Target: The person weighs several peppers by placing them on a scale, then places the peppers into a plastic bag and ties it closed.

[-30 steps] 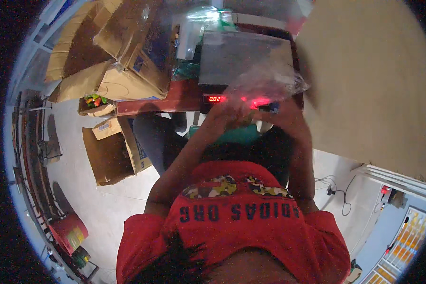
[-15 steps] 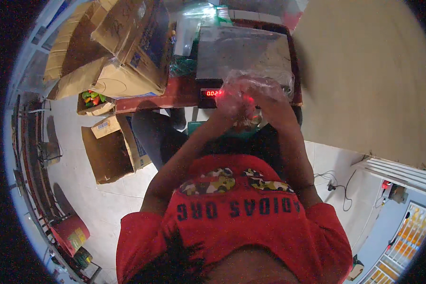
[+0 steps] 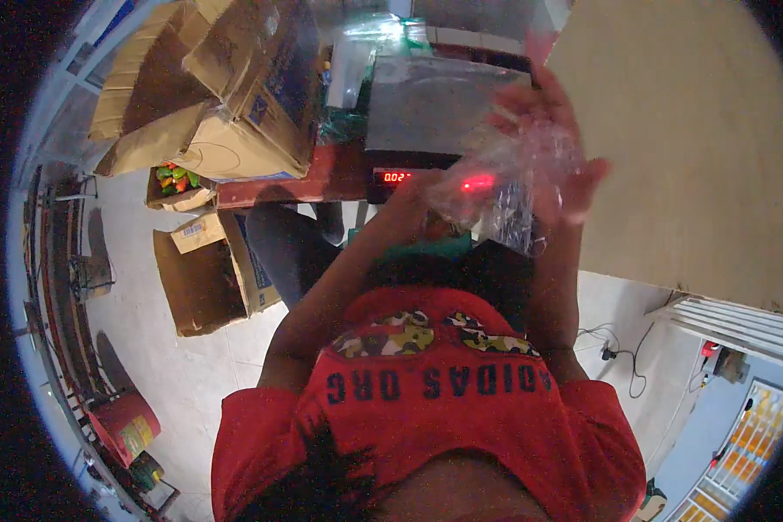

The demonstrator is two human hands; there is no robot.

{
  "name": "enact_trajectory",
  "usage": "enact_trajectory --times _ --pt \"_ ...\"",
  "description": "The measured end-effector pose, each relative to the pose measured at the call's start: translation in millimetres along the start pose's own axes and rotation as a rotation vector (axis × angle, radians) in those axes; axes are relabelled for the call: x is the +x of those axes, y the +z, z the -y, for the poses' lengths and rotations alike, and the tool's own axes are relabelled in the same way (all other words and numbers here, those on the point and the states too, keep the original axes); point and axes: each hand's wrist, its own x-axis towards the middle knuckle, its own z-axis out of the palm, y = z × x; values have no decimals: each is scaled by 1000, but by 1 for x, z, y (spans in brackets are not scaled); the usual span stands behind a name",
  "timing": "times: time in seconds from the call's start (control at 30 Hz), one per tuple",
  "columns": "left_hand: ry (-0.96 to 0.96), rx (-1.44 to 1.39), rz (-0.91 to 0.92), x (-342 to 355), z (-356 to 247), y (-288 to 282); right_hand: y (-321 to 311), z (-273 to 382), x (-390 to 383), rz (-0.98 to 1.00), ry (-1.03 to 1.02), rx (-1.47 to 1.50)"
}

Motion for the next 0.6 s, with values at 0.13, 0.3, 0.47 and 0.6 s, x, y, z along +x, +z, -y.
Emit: enact_trajectory --times 0.13,0.3,0.47,0.6 --pt "551 88 -14 7 23 -1 -52 -50 -30 220 301 -616" --pt "588 203 27 19 55 -13 33 -40 -30 209 893 -916" --pt "282 52 141 5 37 -11 11 -70 -37 199 80 -1127" --pt "263 132 89 -10 14 -10 25 -54 -17 -106 493 -225"
